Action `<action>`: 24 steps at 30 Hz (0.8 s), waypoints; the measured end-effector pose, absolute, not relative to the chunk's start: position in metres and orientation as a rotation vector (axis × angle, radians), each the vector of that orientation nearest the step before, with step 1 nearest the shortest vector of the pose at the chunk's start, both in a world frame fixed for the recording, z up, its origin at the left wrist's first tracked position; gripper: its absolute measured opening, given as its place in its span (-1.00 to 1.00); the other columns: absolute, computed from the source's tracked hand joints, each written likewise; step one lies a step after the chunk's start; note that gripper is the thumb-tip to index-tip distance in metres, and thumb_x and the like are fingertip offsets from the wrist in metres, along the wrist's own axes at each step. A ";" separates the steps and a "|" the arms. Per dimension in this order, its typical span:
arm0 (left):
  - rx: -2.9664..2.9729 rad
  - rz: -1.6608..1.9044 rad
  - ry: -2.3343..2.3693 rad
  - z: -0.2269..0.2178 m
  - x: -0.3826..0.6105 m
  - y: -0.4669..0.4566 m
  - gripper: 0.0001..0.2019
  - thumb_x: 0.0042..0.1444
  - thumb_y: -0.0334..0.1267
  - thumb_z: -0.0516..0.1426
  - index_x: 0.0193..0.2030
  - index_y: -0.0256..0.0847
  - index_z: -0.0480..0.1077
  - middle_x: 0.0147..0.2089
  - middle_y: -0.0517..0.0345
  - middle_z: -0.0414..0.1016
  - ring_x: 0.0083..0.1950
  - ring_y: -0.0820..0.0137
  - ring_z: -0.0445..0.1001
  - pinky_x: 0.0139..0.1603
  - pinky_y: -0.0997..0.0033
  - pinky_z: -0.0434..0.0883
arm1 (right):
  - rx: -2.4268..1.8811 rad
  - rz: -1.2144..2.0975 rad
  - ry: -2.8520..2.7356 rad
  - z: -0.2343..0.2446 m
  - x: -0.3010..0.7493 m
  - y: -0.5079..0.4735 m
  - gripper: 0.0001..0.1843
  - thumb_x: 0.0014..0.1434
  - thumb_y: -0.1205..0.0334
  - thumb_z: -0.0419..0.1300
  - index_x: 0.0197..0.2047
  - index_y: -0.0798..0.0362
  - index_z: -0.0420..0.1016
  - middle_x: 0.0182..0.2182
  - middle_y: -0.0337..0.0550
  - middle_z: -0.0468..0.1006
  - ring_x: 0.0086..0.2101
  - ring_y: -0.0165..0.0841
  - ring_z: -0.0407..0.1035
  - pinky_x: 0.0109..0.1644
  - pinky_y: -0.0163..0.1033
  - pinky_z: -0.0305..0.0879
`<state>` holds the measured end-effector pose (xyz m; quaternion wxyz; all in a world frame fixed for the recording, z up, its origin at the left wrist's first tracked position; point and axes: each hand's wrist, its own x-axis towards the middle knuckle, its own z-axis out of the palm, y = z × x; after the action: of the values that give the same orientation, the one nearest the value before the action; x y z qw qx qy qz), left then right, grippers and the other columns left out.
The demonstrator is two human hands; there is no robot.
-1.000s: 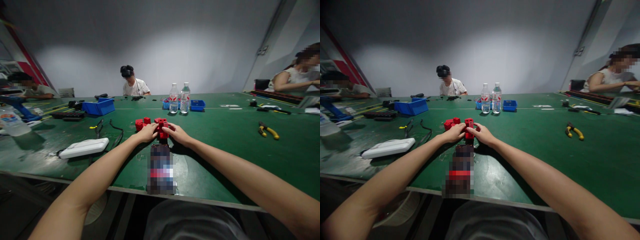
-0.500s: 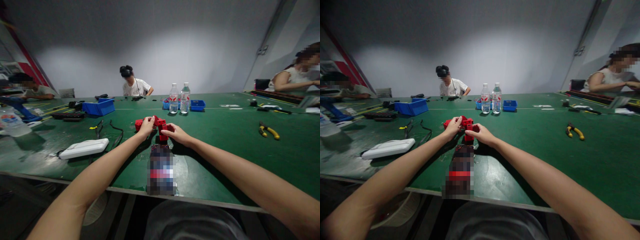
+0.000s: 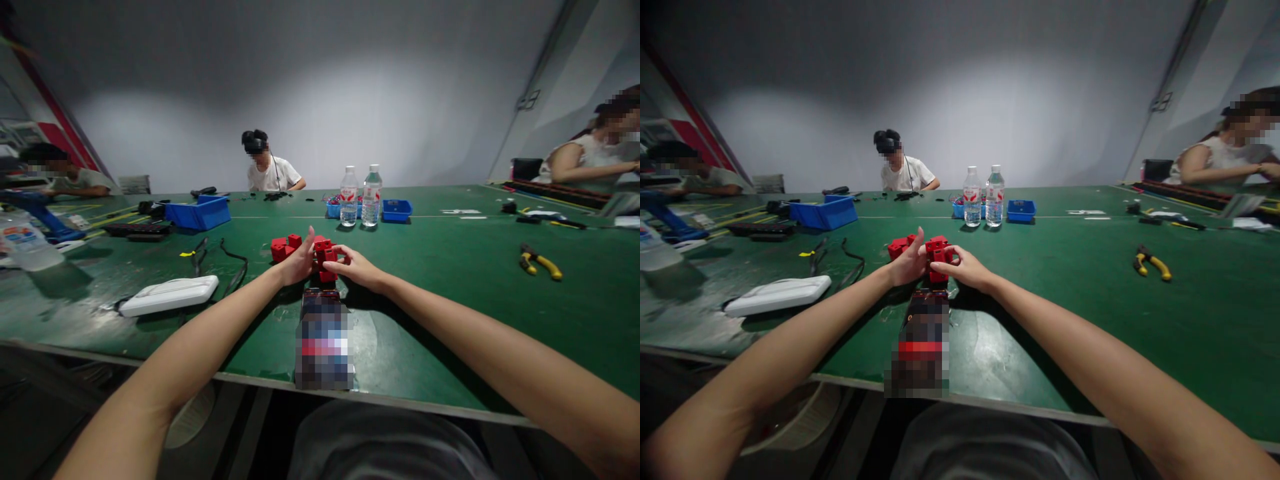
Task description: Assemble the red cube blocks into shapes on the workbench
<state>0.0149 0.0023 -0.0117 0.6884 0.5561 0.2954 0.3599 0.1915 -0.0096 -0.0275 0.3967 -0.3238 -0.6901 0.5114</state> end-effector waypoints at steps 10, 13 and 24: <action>1.405 0.864 0.949 -0.003 0.018 0.003 -0.57 -0.03 0.09 0.23 -0.16 -0.19 0.41 -0.27 0.15 0.53 -0.30 0.38 0.51 -0.29 0.44 0.39 | -0.794 1.242 -1.666 -0.024 0.187 -0.012 -0.48 0.03 -0.19 0.27 -0.16 0.10 0.50 -0.23 -0.10 0.59 -0.29 -0.35 0.44 -0.17 -0.26 0.37; 1.430 0.859 0.945 -0.003 0.017 0.002 -0.50 -0.01 0.13 0.21 -0.04 -0.17 0.36 -0.18 0.09 0.54 -0.27 0.35 0.53 -0.30 0.41 0.40 | -0.868 1.223 -1.583 -0.026 0.187 -0.008 -0.37 0.11 -0.35 0.05 -0.27 0.11 0.51 -0.35 -0.10 0.57 -0.42 -0.39 0.37 -0.34 -0.30 0.29; 1.547 0.945 0.976 -0.014 0.017 0.011 -0.46 0.00 0.23 0.15 -0.13 -0.23 0.31 -0.42 0.23 0.37 -0.47 0.49 0.37 -0.49 0.52 0.30 | -1.135 0.878 -1.493 -0.046 0.195 0.012 -0.56 -0.11 0.09 0.33 -0.18 0.06 0.34 -0.53 -0.36 0.37 -0.53 -0.45 0.26 -0.45 -0.33 0.17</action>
<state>0.0175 0.0110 -0.0142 0.5153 0.6440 0.4063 0.3933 0.1948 0.0118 -0.0455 0.5102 -0.4713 -0.6203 0.3645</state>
